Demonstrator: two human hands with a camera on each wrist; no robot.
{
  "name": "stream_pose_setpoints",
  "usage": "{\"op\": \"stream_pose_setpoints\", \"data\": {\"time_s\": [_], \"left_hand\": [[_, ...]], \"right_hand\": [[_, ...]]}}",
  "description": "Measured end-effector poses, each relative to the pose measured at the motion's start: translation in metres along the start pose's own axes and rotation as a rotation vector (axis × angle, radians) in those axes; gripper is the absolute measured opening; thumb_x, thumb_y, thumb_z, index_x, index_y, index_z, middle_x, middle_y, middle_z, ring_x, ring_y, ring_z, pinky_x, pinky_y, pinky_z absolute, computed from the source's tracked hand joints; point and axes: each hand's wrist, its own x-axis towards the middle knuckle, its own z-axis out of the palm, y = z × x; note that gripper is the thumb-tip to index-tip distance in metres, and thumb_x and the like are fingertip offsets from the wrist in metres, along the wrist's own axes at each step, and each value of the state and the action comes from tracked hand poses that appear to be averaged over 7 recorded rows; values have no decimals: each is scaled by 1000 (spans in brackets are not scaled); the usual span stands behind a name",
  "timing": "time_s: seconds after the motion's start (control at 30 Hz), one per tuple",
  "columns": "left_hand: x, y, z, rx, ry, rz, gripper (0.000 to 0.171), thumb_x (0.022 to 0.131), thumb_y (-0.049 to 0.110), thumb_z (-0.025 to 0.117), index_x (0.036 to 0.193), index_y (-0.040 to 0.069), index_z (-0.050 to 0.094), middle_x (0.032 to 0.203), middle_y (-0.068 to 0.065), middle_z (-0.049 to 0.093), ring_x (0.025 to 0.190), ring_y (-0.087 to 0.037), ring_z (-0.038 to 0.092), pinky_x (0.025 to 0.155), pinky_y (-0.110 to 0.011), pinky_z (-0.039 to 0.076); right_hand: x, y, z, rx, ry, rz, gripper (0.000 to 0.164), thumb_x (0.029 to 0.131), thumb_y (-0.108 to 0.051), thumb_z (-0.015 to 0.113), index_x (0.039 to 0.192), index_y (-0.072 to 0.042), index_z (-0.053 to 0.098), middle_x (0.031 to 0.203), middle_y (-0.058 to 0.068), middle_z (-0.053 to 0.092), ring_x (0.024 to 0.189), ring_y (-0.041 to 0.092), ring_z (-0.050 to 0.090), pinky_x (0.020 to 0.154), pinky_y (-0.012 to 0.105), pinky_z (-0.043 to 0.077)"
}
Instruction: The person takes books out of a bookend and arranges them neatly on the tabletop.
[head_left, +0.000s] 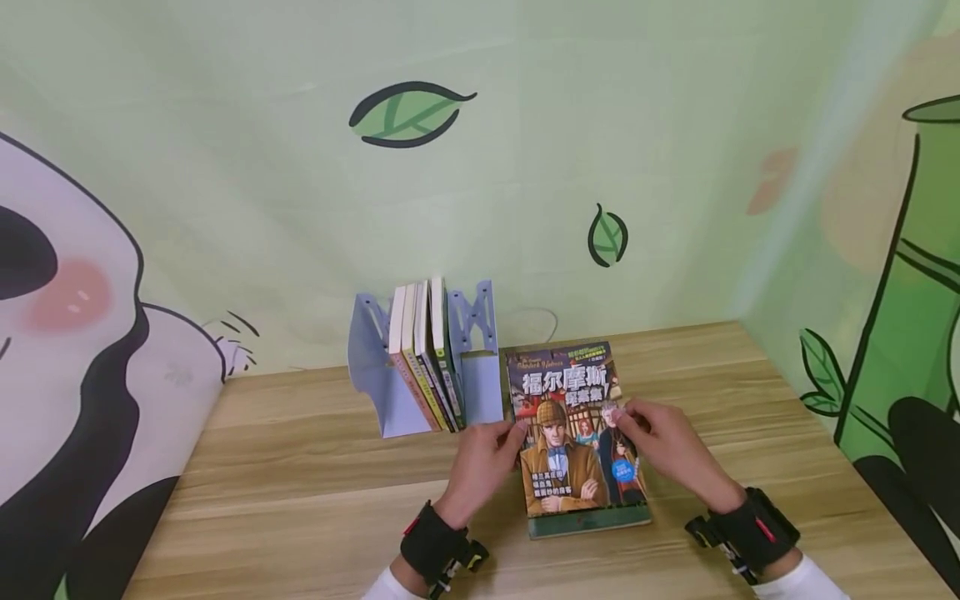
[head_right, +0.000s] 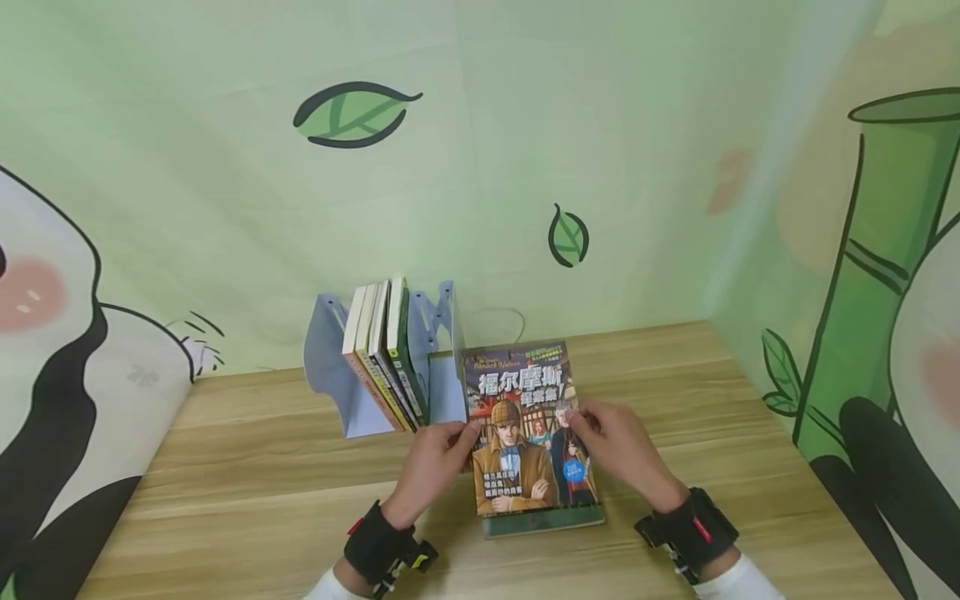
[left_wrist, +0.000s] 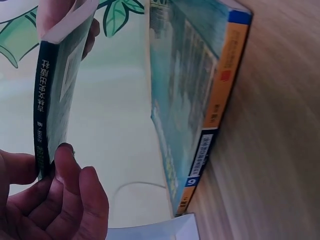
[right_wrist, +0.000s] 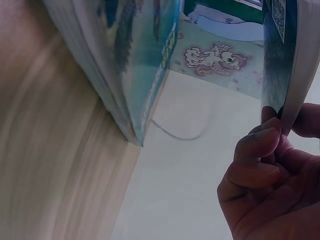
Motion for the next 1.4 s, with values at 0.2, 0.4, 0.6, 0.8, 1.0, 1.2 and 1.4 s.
{"op": "stream_pose_setpoints", "data": {"time_s": [0.2,0.4,0.6,0.8,1.0,1.2,1.4], "left_hand": [[-3,-8,6,-6,-22,-23,46,103,27,52,59,14,56,49,7,47,42,-3,38,46,-17,27],[-7,-17,12,-23,-16,-42,45,102,26,53,59,13,56,50,7,45,42,-3,38,45,-17,27],[-8,-18,15,-25,-7,-57,45,102,25,53,59,13,56,50,8,45,42,-3,38,44,-18,29],[-6,-20,16,-5,0,-34,47,102,24,54,56,14,49,50,9,41,42,-3,37,45,-17,28],[-4,-21,16,6,2,-35,48,102,25,54,55,14,47,51,9,41,44,-4,37,46,-18,29],[-3,-20,16,29,-27,-46,46,102,27,53,58,15,52,53,8,42,47,-4,38,49,-18,30],[-3,-21,16,40,-35,-63,46,102,26,53,57,15,52,52,9,39,46,-5,36,49,-19,29]], "right_hand": [[-4,6,9,4,-19,7,29,101,-25,56,74,-14,55,60,-6,39,51,5,35,49,20,30],[-6,12,19,12,-31,33,25,101,-25,55,78,-15,59,62,-6,43,52,5,37,50,21,31],[-6,13,23,28,-35,82,26,102,-28,53,81,-14,61,62,-4,44,52,7,38,51,21,31],[-5,14,23,28,-36,112,26,102,-28,53,83,-13,62,63,-3,45,52,9,39,50,22,32],[-3,14,23,21,-65,101,30,103,-31,50,81,-13,59,62,-3,42,52,9,38,51,22,30],[-3,15,20,9,-70,115,30,103,-31,51,79,-14,57,62,-3,42,52,10,37,52,22,29],[-2,17,22,13,-109,128,31,103,-28,52,76,-13,54,61,-3,40,52,10,38,51,22,29]]}}
